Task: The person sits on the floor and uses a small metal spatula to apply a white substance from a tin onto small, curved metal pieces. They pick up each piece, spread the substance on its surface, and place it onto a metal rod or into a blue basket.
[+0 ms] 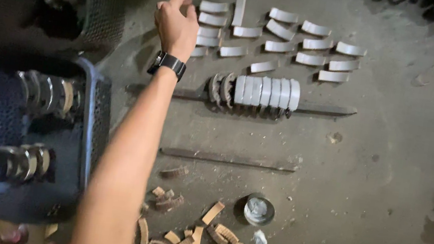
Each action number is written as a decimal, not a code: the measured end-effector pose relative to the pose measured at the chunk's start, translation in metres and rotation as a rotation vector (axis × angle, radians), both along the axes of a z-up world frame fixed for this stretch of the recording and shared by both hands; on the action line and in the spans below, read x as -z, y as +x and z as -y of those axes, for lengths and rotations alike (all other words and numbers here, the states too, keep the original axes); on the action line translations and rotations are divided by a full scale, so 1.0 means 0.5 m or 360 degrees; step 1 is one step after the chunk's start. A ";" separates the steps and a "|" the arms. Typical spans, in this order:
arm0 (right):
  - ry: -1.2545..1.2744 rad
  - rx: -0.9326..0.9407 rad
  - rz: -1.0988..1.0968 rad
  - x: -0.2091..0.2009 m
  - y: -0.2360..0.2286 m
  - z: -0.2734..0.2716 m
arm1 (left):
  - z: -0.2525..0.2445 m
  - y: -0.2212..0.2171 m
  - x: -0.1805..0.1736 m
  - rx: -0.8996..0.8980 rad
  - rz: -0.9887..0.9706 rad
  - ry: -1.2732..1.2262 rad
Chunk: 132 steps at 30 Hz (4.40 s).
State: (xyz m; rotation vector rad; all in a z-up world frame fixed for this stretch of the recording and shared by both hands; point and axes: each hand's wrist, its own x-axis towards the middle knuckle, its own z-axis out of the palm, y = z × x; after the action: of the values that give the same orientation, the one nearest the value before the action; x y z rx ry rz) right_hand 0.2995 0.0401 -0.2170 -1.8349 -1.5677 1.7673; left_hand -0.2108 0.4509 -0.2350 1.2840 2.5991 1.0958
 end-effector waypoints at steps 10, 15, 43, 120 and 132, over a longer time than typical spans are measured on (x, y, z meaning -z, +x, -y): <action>0.0970 0.0167 0.0046 -0.331 -0.238 -0.237 | 0.650 0.168 -0.110 0.0993 0.0210 -0.0124; 0.1114 0.0067 -0.0017 -0.379 -0.265 -0.201 | 0.855 0.248 -0.113 0.0991 0.0470 -0.0341; -0.0118 0.0233 -0.0481 -0.428 -0.230 -0.089 | 0.917 0.403 -0.335 0.0599 0.0726 0.0715; -0.0222 0.0048 -0.0560 -0.394 -0.242 -0.100 | 0.918 0.424 -0.377 0.0574 0.0629 0.0551; 0.0984 -0.0368 -0.0037 -0.472 -0.268 -0.084 | 0.908 0.405 -0.383 0.0696 0.0321 0.0627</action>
State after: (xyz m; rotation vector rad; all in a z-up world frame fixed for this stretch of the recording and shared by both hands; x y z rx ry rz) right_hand 0.1656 0.0821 0.0189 -1.3723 -2.0785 1.1604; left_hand -0.0083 -0.0029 -0.0435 1.6081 1.8883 1.5837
